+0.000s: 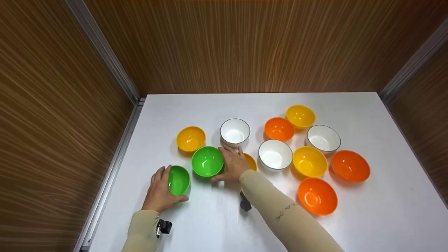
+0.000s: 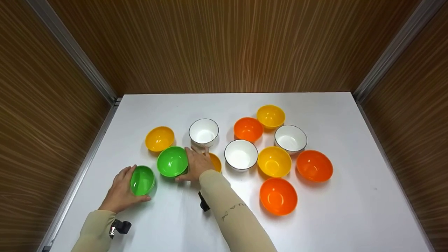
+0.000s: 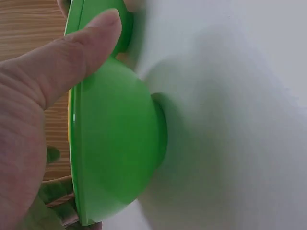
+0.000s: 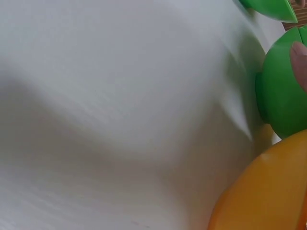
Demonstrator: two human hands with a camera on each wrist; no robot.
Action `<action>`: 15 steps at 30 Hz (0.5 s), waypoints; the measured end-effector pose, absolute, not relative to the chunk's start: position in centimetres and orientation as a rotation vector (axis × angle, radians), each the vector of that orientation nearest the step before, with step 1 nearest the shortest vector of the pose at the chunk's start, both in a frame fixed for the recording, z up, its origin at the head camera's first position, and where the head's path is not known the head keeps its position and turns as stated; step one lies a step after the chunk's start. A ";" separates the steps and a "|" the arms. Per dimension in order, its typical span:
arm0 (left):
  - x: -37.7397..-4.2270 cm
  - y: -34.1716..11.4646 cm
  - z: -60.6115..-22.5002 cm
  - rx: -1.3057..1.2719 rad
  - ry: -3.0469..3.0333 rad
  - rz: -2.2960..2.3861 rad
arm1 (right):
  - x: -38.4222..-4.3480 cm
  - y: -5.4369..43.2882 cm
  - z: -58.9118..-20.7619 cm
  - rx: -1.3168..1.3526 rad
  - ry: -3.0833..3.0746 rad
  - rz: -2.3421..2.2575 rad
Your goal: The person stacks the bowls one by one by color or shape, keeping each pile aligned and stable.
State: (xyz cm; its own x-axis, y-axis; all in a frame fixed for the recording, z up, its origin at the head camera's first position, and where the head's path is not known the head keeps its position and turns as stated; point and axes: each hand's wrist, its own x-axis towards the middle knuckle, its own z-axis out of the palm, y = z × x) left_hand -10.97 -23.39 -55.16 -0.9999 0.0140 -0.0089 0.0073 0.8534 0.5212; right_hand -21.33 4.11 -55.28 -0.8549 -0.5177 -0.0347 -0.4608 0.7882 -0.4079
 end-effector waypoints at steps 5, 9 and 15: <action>-10.9 -23.4 -55.4 0.017 3.038 0.861 | -21.4 4.0 -55.2 -0.762 2.818 -0.621; -10.9 -23.4 -55.5 0.014 3.042 0.868 | -21.5 4.0 -55.2 -0.752 2.814 -0.616; -11.0 -23.3 -55.0 0.005 3.053 0.876 | -21.6 4.1 -55.4 -0.764 2.815 -0.619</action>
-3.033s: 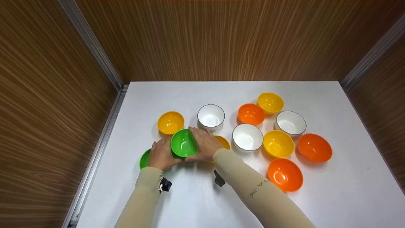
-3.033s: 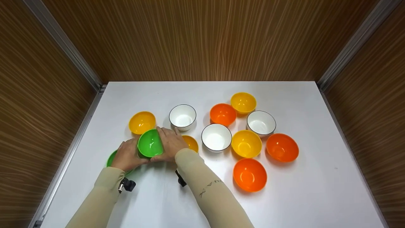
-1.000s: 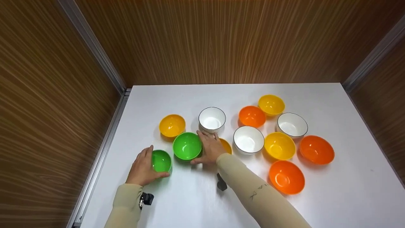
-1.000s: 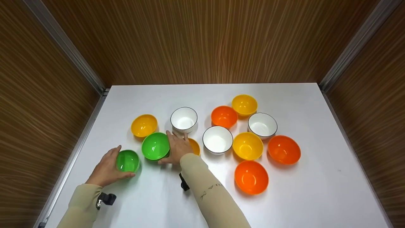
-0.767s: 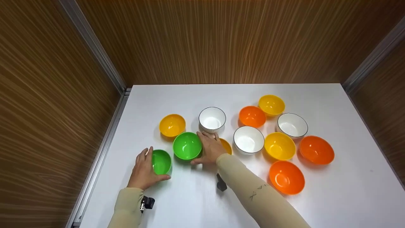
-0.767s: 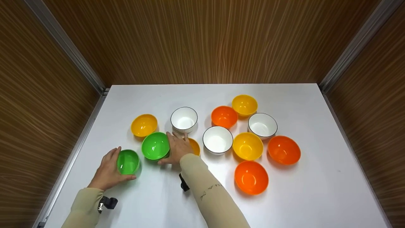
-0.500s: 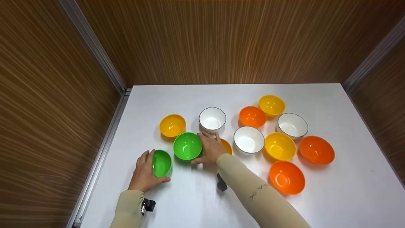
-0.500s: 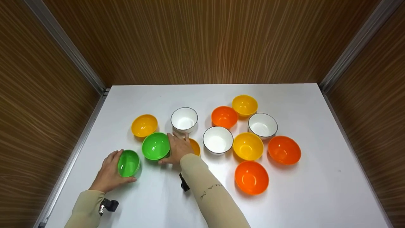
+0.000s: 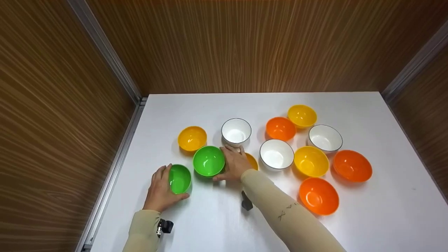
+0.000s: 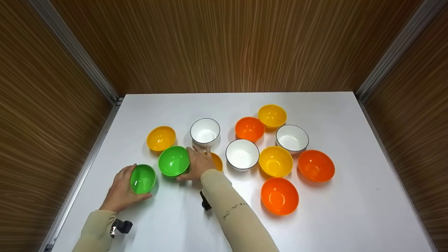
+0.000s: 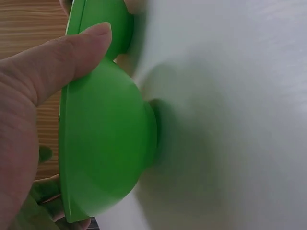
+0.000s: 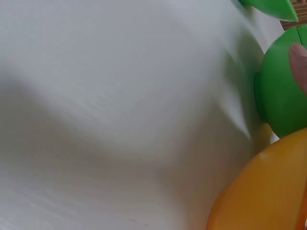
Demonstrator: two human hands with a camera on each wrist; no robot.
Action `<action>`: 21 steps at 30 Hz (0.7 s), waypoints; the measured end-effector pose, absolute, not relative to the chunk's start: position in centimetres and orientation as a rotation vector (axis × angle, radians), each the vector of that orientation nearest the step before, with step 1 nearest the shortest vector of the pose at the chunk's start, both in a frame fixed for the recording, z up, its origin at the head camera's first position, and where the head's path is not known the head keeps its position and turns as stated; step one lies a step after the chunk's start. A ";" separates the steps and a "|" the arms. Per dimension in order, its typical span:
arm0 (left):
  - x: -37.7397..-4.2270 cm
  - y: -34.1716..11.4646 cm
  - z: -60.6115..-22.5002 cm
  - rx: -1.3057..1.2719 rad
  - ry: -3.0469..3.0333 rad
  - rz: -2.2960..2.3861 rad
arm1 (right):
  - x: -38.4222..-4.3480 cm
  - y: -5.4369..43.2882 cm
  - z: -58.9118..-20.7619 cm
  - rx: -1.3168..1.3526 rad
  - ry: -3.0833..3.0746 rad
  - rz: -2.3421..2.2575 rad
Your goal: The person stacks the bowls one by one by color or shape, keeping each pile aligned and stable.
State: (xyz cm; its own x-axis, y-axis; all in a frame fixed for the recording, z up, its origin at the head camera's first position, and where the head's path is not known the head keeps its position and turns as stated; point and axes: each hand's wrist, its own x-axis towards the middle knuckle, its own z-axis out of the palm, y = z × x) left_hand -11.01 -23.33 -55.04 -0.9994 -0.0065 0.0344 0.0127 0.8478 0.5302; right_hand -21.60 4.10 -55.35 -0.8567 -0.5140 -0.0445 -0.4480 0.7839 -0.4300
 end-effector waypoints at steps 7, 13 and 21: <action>-11.3 -22.7 -53.6 -0.055 -2.942 -0.842 | -21.6 4.4 -55.3 -0.789 2.823 -0.617; -11.7 -21.8 -52.2 -0.110 -2.922 -0.817 | -21.5 4.5 -55.2 -0.798 2.825 -0.591; -12.5 -20.7 -50.8 -0.197 -2.870 -0.785 | -21.4 4.4 -55.2 -0.800 2.831 -0.587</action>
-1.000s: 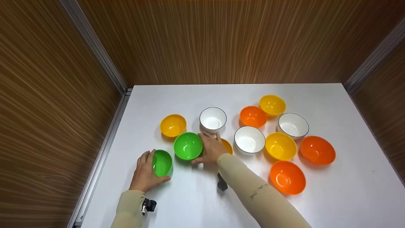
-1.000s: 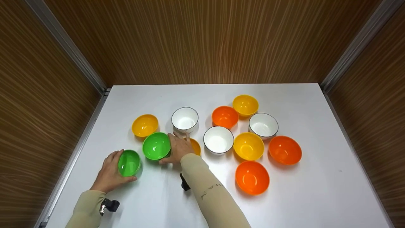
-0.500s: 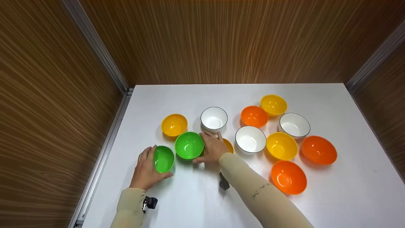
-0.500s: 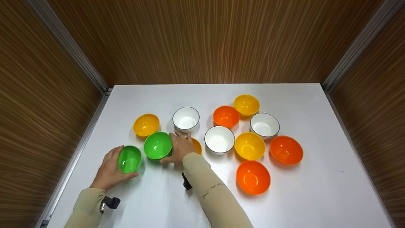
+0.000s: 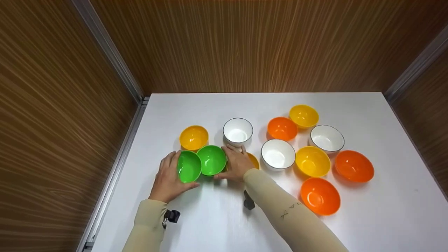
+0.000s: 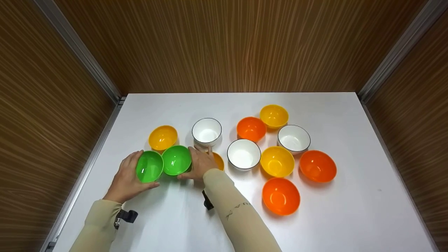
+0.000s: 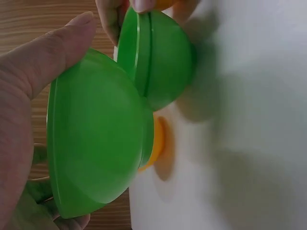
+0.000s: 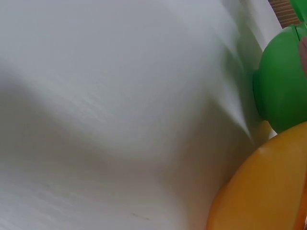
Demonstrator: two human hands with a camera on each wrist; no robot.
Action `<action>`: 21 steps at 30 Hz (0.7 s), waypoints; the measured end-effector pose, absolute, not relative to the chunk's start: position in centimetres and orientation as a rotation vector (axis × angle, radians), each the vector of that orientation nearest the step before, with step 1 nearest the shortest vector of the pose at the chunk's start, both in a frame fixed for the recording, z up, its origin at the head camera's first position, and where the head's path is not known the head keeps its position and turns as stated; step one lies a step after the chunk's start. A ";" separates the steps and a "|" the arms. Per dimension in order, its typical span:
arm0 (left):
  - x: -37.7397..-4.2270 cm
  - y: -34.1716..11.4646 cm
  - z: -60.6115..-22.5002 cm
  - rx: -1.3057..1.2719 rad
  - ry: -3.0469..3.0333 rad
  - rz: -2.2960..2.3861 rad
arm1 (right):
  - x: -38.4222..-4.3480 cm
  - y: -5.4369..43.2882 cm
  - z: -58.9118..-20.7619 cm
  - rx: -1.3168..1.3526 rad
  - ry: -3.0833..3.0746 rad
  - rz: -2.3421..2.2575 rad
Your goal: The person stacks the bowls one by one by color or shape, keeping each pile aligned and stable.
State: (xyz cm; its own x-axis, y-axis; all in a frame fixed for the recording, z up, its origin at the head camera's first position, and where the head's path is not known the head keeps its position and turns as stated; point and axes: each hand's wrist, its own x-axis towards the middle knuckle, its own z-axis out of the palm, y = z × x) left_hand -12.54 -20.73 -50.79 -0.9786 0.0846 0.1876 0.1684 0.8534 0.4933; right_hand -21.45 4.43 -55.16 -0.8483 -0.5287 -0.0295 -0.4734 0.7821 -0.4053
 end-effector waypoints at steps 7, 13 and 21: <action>-13.6 -19.5 -49.6 -0.254 -2.849 -0.769 | -21.4 4.5 -55.1 -0.792 2.815 -0.609; -14.6 -18.3 -48.9 -0.313 -2.852 -0.746 | -21.4 4.5 -55.1 -0.792 2.829 -0.598; -15.8 -16.6 -48.8 -0.355 -2.865 -0.756 | -21.5 4.5 -55.2 -0.817 2.846 -0.613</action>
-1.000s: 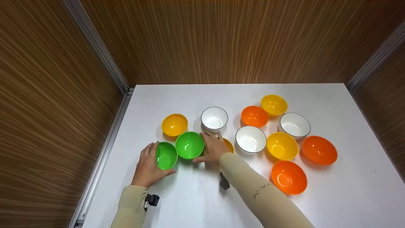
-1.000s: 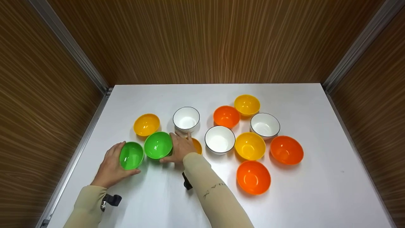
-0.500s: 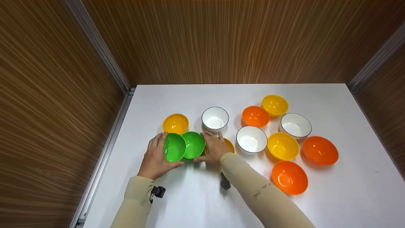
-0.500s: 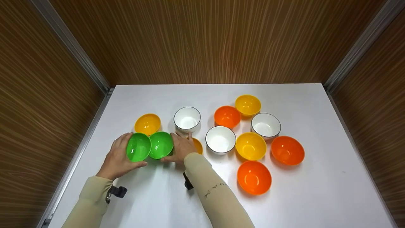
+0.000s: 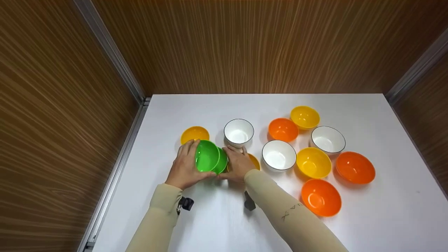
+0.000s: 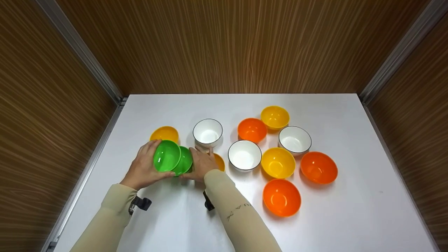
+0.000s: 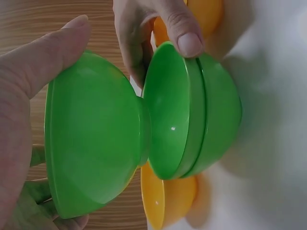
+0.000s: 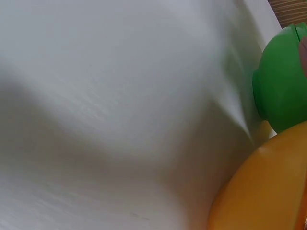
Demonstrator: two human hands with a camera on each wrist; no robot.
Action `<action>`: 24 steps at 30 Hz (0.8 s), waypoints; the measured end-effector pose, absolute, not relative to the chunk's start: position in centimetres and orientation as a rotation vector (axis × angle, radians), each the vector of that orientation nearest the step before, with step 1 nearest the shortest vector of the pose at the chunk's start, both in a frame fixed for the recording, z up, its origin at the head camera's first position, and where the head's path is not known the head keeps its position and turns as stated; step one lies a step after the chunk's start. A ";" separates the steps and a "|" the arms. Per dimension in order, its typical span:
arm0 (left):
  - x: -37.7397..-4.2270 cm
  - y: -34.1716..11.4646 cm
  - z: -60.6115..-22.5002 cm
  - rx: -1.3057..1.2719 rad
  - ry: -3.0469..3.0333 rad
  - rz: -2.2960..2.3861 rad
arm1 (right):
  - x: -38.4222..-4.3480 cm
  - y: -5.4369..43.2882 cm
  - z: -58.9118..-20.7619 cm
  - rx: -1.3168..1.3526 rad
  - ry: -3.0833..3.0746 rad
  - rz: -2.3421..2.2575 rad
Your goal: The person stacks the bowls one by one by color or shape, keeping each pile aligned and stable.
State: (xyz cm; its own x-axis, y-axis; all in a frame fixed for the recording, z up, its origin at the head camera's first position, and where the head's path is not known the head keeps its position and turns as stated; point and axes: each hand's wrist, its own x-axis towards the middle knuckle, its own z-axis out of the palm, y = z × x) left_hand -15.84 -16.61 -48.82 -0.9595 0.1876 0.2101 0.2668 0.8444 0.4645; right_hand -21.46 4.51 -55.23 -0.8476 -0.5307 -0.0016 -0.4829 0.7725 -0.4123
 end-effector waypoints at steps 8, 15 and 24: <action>-16.7 -15.4 -49.8 -0.346 -2.913 -0.764 | -21.4 4.6 -55.1 -0.828 2.852 -0.596; -17.3 -14.8 -50.6 -0.358 -2.934 -0.789 | -21.4 4.6 -55.1 -0.817 2.862 -0.543; -17.8 -14.5 -51.8 -0.353 -2.927 -0.811 | -21.4 4.8 -55.2 -0.859 2.881 -0.553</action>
